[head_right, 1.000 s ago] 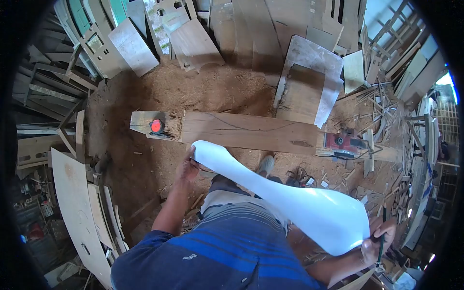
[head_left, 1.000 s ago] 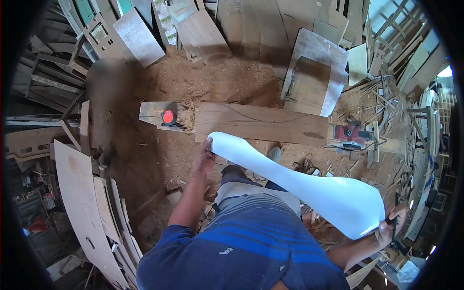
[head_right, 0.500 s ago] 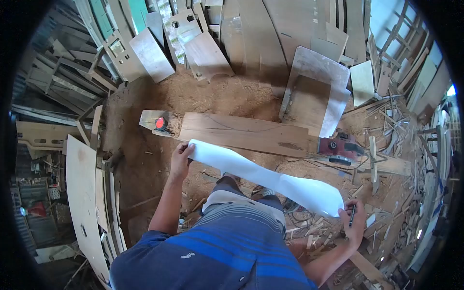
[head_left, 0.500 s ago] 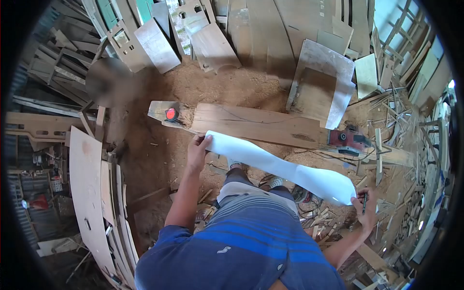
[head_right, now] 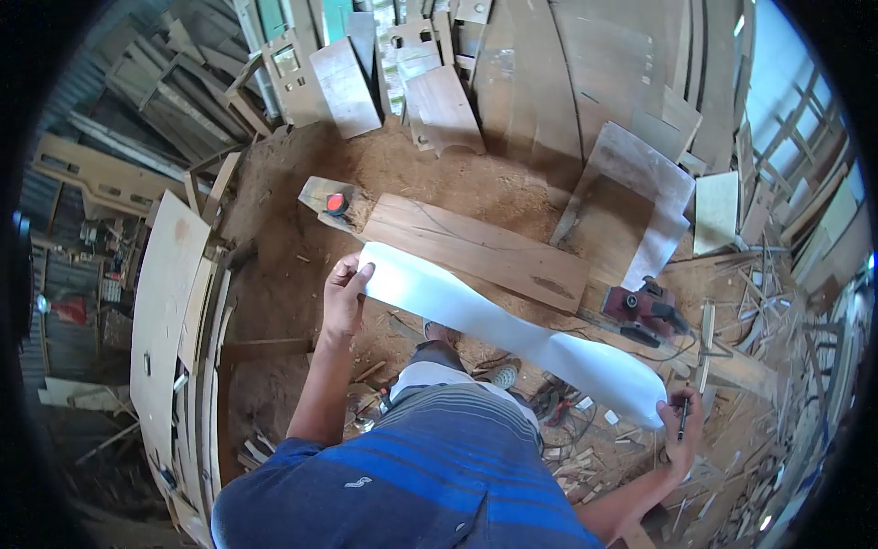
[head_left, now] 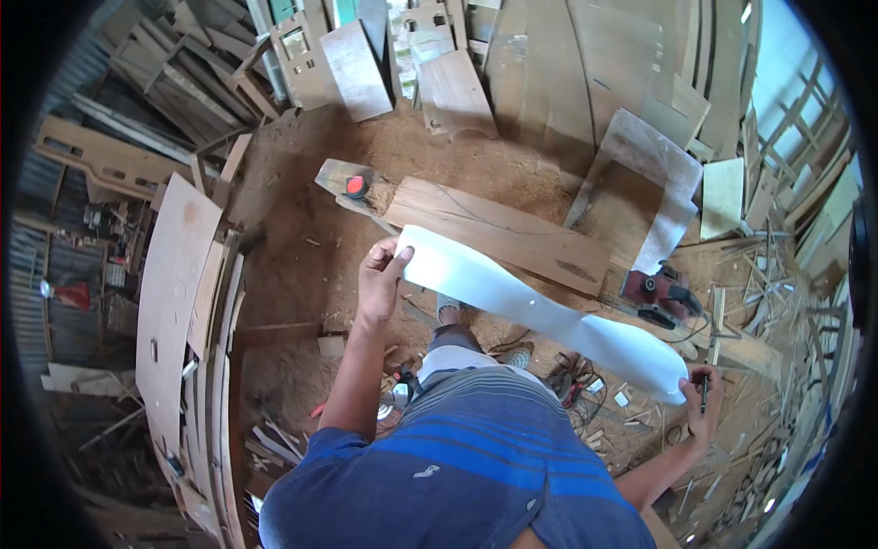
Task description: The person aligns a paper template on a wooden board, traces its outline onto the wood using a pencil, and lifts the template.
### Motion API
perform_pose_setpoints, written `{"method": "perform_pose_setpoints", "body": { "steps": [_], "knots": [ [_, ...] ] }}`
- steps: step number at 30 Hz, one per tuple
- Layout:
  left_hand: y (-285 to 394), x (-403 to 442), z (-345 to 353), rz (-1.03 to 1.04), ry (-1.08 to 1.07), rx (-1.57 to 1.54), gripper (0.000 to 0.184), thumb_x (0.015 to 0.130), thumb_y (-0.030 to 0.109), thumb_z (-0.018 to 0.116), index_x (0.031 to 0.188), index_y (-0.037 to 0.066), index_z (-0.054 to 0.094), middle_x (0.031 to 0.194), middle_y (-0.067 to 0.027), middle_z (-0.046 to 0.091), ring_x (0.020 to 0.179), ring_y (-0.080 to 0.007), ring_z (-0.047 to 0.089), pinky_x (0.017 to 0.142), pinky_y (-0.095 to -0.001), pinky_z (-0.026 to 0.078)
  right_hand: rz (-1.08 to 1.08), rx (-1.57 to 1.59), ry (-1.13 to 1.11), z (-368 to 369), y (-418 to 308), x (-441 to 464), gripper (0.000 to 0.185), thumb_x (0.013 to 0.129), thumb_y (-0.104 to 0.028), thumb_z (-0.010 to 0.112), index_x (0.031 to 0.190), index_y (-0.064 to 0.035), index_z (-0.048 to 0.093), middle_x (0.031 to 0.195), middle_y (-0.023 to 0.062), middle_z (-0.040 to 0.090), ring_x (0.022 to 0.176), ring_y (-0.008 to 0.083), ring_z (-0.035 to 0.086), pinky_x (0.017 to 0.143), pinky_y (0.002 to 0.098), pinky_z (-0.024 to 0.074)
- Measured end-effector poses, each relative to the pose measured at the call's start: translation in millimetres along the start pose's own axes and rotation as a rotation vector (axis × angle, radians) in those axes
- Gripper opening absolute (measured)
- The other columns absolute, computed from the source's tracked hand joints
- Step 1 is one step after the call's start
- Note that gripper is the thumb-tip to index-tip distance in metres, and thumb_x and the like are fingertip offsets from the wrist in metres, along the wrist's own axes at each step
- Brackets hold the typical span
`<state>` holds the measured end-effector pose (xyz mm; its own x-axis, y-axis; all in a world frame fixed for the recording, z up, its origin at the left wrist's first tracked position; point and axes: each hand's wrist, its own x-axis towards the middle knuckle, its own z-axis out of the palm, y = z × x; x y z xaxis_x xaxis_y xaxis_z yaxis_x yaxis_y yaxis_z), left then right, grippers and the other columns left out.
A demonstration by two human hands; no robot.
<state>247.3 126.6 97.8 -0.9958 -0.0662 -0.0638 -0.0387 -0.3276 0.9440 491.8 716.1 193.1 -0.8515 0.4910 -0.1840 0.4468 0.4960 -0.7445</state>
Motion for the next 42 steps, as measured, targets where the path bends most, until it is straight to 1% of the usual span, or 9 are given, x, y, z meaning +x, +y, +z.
{"method": "perform_pose_setpoints", "body": {
  "steps": [8, 15, 18, 22, 27, 31, 35, 38, 42],
  "knots": [
    [18, -16, -10, 0.085, 0.091, -0.051, 0.015, 0.105, 0.007, 0.072, 0.119, 0.003, 0.073, 0.104, -0.0003, 0.075, 0.092, -0.0072, 0.066, 0.082, -0.0255, 0.052, -0.053, 0.15, -0.015, -9, -23, 18, 0.028, 0.089, -0.017, 0.081, 0.108, -0.006, 0.064, 0.092, -0.0022, 0.054, 0.085, 0.0109, 0.049, 0.078, 0.0273, 0.042],
    [19, 31, 9, -0.009, 0.026, -0.139, 0.003, 0.107, 0.009, 0.069, 0.107, 0.01, 0.071, 0.1, 0.0024, 0.074, 0.088, -0.006, 0.068, 0.08, -0.0241, 0.054, 0.039, 0.253, 0.111, -3, 16, -8, 0.03, 0.089, -0.012, 0.084, 0.111, -0.0046, 0.065, 0.095, -0.0018, 0.062, 0.087, 0.009, 0.056, 0.079, 0.0268, 0.047],
    [13, 74, 23, -0.068, -0.08, -0.101, 0.003, 0.107, 0.01, 0.069, 0.106, 0.009, 0.072, 0.099, 0.0028, 0.074, 0.09, -0.006, 0.069, 0.08, -0.0242, 0.055, 0.058, 0.361, 0.164, 7, 30, -34, 0.028, 0.091, -0.011, 0.083, 0.112, -0.0039, 0.066, 0.096, -0.0019, 0.064, 0.086, 0.008, 0.057, 0.079, 0.0255, 0.0479],
    [-14, 146, 46, -0.204, -0.257, 0.042, 0.005, 0.105, 0.009, 0.072, 0.11, 0.006, 0.073, 0.101, 0.001, 0.075, 0.09, -0.0067, 0.069, 0.08, -0.0245, 0.055, 0.138, 0.332, 0.4, 25, 13, -76, 0.027, 0.092, -0.009, 0.082, 0.113, -0.0042, 0.066, 0.096, -0.0023, 0.064, 0.087, 0.0073, 0.057, 0.08, 0.0251, 0.0471],
    [-56, 204, 70, -0.325, -0.585, 0.15, 0.037, 0.103, 0.009, 0.073, 0.139, 0.001, 0.069, 0.12, -0.0074, 0.076, 0.111, -0.0148, 0.071, 0.096, -0.0303, 0.056, 0.226, 0.172, 0.678, 42, -33, -121, 0.022, 0.094, -0.005, 0.078, 0.112, -0.0043, 0.066, 0.095, -0.0013, 0.064, 0.087, 0.0079, 0.058, 0.081, 0.0258, 0.0483],
    [-99, 222, 80, -0.549, -0.683, 0.239, 0.029, 0.102, 0.012, 0.077, 0.128, 0.001, 0.072, 0.115, -0.0056, 0.076, 0.105, -0.0136, 0.07, 0.094, -0.0303, 0.055, 0.343, 0.041, 0.865, 50, -74, -149, 0.019, 0.096, -0.004, 0.077, 0.111, -0.0042, 0.066, 0.092, -0.0008, 0.064, 0.085, 0.0081, 0.059, 0.08, 0.0254, 0.0493],
    [-135, 222, 90, -0.583, -0.918, 0.33, 0.024, 0.1, 0.017, 0.082, 0.115, 0.003, 0.07, 0.104, -0.0033, 0.076, 0.096, -0.012, 0.07, 0.086, -0.029, 0.057, 0.404, -0.114, 0.977, 51, -119, -172, 0.013, 0.099, -0.006, 0.076, 0.107, -0.0046, 0.065, 0.091, -0.0009, 0.063, 0.085, 0.0082, 0.059, 0.079, 0.0249, 0.0484],
    [-150, 215, 96, -0.648, -1.129, 0.428, 0.022, 0.102, 0.019, 0.08, 0.112, 0.003, 0.07, 0.107, -0.006, 0.077, 0.094, -0.0124, 0.071, 0.083, -0.0311, 0.058, 0.421, -0.252, 1.035, 54, -146, -192, 0.01, 0.102, -0.008, 0.074, 0.106, -0.0051, 0.065, 0.091, -0.0013, 0.062, 0.085, 0.0082, 0.058, 0.079, 0.025, 0.0479],
    [-165, 191, 107, -0.817, -1.226, 0.405, 0.024, 0.102, 0.022, 0.081, 0.111, 0.004, 0.069, 0.103, -0.0056, 0.075, 0.092, -0.0143, 0.071, 0.079, -0.0327, 0.059, 0.415, -0.339, 1.05, 54, -156, -225, 0.007, 0.105, -0.01, 0.07, 0.106, -0.0054, 0.065, 0.093, -0.0017, 0.06, 0.087, 0.0086, 0.057, 0.082, 0.0251, 0.0466]
  ]
}}
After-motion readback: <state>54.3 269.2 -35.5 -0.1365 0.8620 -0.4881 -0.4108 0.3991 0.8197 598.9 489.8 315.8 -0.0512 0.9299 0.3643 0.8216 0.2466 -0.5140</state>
